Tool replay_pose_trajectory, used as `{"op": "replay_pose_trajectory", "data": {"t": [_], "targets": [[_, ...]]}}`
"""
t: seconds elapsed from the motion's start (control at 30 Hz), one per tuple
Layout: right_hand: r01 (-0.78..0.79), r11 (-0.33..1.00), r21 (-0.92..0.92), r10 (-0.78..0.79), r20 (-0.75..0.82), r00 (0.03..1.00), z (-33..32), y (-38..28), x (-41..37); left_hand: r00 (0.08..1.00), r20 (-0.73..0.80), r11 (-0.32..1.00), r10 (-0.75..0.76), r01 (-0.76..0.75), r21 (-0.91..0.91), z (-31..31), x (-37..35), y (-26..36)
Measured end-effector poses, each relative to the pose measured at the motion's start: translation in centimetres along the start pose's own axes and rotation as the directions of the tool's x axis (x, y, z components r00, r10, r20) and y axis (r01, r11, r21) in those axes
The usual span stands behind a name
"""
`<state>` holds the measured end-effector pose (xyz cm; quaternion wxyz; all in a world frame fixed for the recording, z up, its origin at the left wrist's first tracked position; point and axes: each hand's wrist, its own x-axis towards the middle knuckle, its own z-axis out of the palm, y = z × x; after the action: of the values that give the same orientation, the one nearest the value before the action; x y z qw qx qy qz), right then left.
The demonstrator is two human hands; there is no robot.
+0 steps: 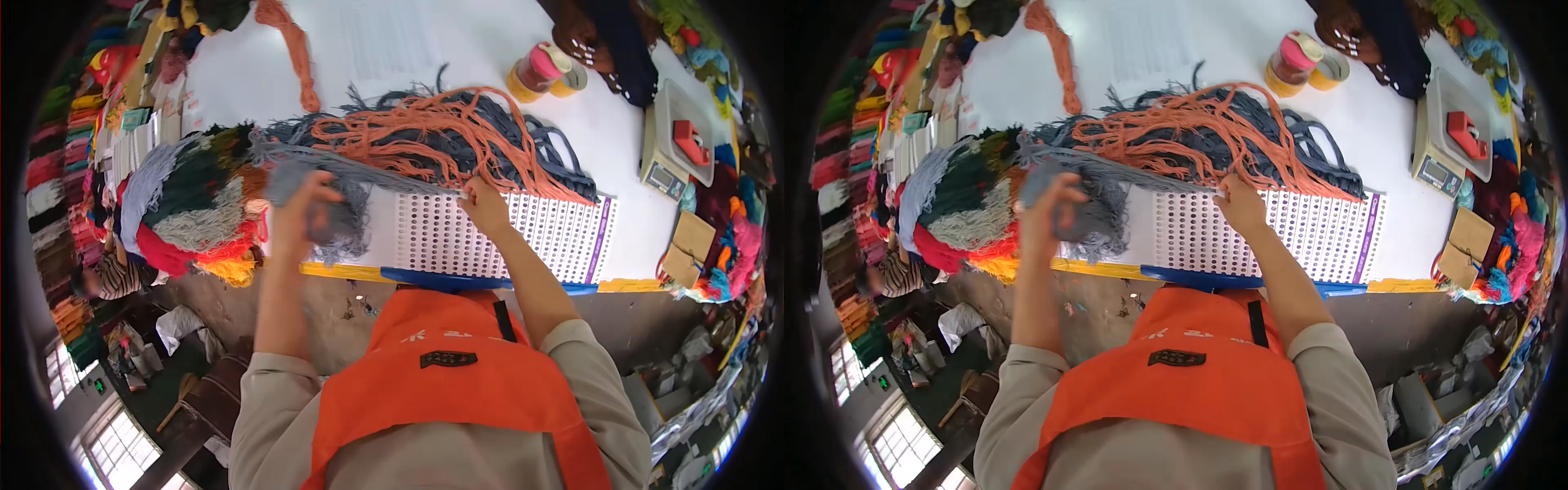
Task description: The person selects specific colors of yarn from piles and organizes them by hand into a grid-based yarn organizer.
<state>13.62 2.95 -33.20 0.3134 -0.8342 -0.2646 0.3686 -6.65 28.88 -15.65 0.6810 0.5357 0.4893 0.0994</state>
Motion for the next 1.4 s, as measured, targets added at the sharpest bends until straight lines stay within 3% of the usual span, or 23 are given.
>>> {"op": "replay_pose_trajectory", "data": {"t": [0.03,0.07,0.1,0.13,0.17,0.27,0.3,0.43,0.5,0.63,0.7,0.83,1.13,1.2,1.4], "targets": [[0.028,0.999,0.034,-0.028,-0.001,1.000,0.1,0.0,0.0,0.992,0.117,0.993,0.040,-0.027,-0.115,1.9,-0.8,-0.7],[0.056,0.996,0.067,-0.056,-0.005,0.998,0.4,-0.3,-0.1,0.988,0.122,0.982,0.094,-0.071,-0.175,4.1,-2.1,-0.7],[0.184,0.973,0.140,-0.165,-0.137,0.977,1.0,-1.2,-0.4,0.965,0.211,0.943,0.156,-0.081,-0.324,5.5,-3.0,-0.6],[0.143,0.943,0.301,-0.113,-0.114,0.987,-0.5,-4.9,-1.7,0.928,0.292,0.882,0.229,-0.071,-0.465,6.4,-3.7,-0.5],[0.094,0.887,0.452,-0.065,-0.079,0.995,-2.7,-9.7,-3.7,0.922,0.293,0.874,0.252,-0.087,-0.478,6.7,-4.3,-0.4],[0.089,0.515,0.852,-0.148,-0.013,0.989,-5.9,-17.7,-9.2,0.871,0.422,0.757,0.253,0.093,-0.647,6.9,-7.1,0.8],[0.053,0.564,0.824,-0.159,0.045,0.986,-6.8,-19.7,-10.9,0.867,0.427,0.775,0.258,0.078,-0.627,6.9,-8.0,1.1],[0.144,0.648,0.748,-0.230,0.012,0.973,-5.5,-22.8,-14.4,0.788,0.528,0.844,0.317,0.019,-0.536,6.1,-10.7,2.3],[0.186,0.608,0.772,-0.245,-0.040,0.969,-4.7,-23.2,-15.3,0.776,0.536,0.851,0.333,-0.001,-0.526,5.8,-12.0,2.7],[0.108,0.534,0.838,-0.180,-0.011,0.984,-4.2,-24.6,-17.8,0.795,0.461,0.813,0.394,-0.067,-0.579,4.5,-13.7,2.9],[0.084,0.488,0.869,-0.182,0.007,0.983,-3.9,-25.1,-18.6,0.822,0.364,0.855,0.438,-0.255,-0.452,3.9,-14.5,2.8],[0.025,0.326,0.945,-0.203,0.044,0.978,-3.0,-25.1,-19.4,0.855,0.313,0.836,0.413,-0.220,-0.503,2.9,-16.2,2.8],[0.031,0.321,0.946,-0.193,0.034,0.981,-1.9,-26.1,-20.9,0.804,0.329,0.814,0.496,-0.298,-0.499,1.4,-17.2,2.6],[0.039,0.327,0.944,-0.200,0.029,0.979,-1.8,-26.5,-21.3,0.835,0.346,0.807,0.427,-0.179,-0.563,1.1,-17.4,2.8],[0.081,0.380,0.921,-0.214,0.002,0.977,-1.6,-27.1,-21.7,0.826,0.358,0.789,0.435,-0.158,-0.593,0.7,-17.8,2.8]]}}
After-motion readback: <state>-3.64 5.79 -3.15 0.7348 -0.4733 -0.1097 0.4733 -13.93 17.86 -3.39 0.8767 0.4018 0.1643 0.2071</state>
